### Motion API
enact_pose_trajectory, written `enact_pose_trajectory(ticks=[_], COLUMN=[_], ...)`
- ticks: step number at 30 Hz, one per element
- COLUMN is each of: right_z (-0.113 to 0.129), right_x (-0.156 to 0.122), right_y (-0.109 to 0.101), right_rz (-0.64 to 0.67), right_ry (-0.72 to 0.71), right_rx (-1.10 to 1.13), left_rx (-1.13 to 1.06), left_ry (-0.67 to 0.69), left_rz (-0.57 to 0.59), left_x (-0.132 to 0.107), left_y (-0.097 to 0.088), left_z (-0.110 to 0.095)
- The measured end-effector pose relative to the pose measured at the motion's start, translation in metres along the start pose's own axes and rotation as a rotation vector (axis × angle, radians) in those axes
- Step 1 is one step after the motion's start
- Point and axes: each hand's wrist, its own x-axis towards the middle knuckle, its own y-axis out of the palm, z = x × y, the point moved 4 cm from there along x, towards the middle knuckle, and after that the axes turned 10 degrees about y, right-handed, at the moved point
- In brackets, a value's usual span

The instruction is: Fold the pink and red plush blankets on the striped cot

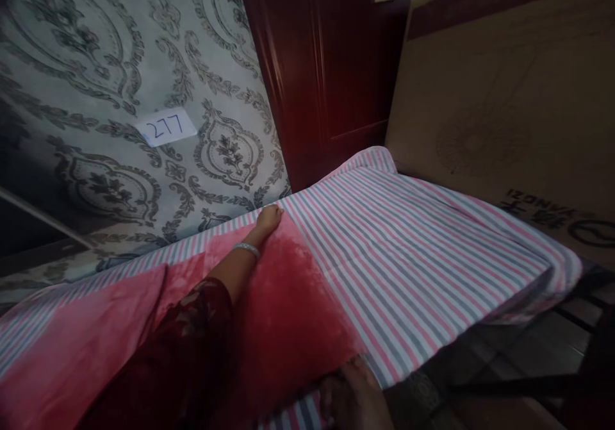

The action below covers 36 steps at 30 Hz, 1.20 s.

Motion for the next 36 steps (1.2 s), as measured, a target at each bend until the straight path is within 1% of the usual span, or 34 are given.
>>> enact_pose_trajectory(ticks=[3,6,10,12,14,17,19,24,26,28,32,36], right_z=[0.004,0.009,0.012,0.012,0.013,0.015,0.016,0.013,0.013,0.013,0.011,0.004], right_x=[-0.002,-0.007,-0.013,-0.013,-0.013,-0.013,-0.014,-0.019,-0.020,-0.019,-0.015,-0.015], right_y=[-0.001,0.008,0.018,0.019,0.019,0.016,0.015,0.020,0.024,0.028,0.030,0.023], right_rz=[0.032,0.032,-0.033,-0.047,-0.057,-0.066,-0.059,-0.042,-0.040,-0.040,-0.051,-0.048], right_ry=[0.014,0.007,0.006,0.023,0.018,-0.013,-0.014,0.010,0.029,0.039,0.030,-0.022], right_rx=[-0.027,-0.056,-0.143,-0.166,-0.142,-0.103,-0.131,-0.285,-0.347,-0.386,-0.433,-0.401], left_rx=[-0.002,-0.008,-0.005,-0.001,0.007,0.022,0.027,0.006,-0.022,-0.066,-0.202,-0.330], left_ry=[0.062,0.113,0.111,0.092,0.068,0.009,-0.046,-0.189,-0.241,-0.289,-0.359,-0.404], left_rz=[0.061,0.126,0.197,0.209,0.202,0.160,0.120,0.006,-0.041,-0.079,-0.139,-0.271], left_x=[0.001,0.001,-0.009,-0.019,-0.029,-0.045,-0.058,-0.104,-0.122,-0.135,-0.146,-0.148], left_y=[-0.001,-0.013,-0.029,-0.031,-0.031,-0.034,-0.041,-0.062,-0.067,-0.067,-0.060,-0.057], left_z=[-0.003,0.005,0.032,0.047,0.060,0.078,0.092,0.129,0.141,0.150,0.159,0.163])
